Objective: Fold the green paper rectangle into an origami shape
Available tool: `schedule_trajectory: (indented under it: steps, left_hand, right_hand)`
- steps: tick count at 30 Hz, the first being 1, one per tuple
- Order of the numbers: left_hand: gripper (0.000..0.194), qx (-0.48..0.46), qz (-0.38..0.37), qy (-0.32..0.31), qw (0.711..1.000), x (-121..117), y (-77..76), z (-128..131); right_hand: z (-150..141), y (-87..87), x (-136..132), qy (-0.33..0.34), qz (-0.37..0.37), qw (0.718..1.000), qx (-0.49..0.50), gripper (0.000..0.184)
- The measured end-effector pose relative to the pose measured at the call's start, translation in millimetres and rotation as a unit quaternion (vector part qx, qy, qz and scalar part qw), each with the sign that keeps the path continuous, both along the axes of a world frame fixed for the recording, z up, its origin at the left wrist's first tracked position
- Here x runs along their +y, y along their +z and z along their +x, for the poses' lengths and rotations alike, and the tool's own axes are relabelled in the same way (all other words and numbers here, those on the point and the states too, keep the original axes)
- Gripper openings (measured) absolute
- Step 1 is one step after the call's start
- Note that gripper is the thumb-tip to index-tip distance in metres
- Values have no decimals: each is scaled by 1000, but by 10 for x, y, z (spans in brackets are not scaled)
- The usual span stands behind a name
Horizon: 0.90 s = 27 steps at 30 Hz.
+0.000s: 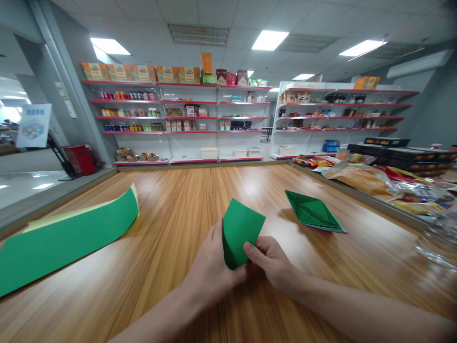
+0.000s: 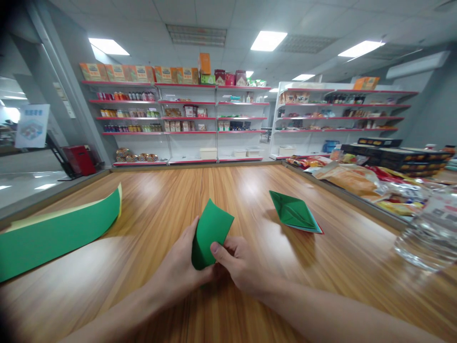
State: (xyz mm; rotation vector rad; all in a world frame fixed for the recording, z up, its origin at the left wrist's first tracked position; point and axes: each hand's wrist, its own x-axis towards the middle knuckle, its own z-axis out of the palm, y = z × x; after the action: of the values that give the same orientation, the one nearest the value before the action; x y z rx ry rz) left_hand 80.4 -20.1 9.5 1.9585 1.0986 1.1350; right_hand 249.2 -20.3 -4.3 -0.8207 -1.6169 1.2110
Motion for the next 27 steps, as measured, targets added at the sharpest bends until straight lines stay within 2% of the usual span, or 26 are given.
schedule_trajectory:
  steps: [3,12,27]
  left_hand:
    - [94,27,35,15,999,6,-17,-1]
    - [116,7,31,52,998,21,-83,-17]
    - [119,-67,1,-31,997,17,-87,-21]
  right_hand:
    - [-2,24,1,5,-5,1000,21,37]
    - [0,64,-6,23,3,999,45,27]
    - [18,23,9,18,-1,1000,-5,32]
